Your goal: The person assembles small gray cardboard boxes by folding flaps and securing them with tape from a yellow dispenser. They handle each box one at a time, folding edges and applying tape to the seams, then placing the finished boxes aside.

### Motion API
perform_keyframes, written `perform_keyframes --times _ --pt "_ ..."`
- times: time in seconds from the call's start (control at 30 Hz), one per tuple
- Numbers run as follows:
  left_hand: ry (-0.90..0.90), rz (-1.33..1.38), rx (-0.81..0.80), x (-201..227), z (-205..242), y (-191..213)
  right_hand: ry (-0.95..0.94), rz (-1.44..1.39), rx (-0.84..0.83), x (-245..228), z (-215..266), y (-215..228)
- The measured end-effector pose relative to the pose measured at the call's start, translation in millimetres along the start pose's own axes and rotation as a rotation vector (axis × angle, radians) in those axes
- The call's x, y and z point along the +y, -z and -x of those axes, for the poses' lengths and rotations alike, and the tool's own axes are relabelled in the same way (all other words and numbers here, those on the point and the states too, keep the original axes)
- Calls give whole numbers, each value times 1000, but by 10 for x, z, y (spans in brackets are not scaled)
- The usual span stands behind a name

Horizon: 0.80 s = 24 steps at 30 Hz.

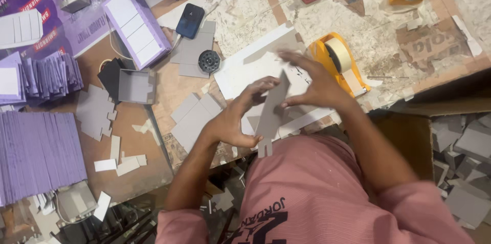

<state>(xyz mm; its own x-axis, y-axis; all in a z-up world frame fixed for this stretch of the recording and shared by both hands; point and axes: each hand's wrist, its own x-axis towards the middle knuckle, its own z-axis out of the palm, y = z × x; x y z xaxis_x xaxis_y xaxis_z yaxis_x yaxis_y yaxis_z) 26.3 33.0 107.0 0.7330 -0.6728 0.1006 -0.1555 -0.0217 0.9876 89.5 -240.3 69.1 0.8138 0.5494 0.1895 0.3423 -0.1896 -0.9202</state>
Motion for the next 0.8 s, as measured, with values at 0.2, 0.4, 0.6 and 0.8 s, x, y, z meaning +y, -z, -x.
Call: perform_keyframes --times 0.2,0.4,0.6,0.8 --pt "28 17 -120 162 -88 329 -383 -358 -327 204 -146 -121" --pt "360 -284 2 200 -175 434 -364 -177 -5 293 132 -352" --pt "324 -614 113 -199 -384 286 -35 -134 104 710 179 -639" --pt "132 -1008 112 -502 -454 111 -100 -86 254 1099 270 -946"
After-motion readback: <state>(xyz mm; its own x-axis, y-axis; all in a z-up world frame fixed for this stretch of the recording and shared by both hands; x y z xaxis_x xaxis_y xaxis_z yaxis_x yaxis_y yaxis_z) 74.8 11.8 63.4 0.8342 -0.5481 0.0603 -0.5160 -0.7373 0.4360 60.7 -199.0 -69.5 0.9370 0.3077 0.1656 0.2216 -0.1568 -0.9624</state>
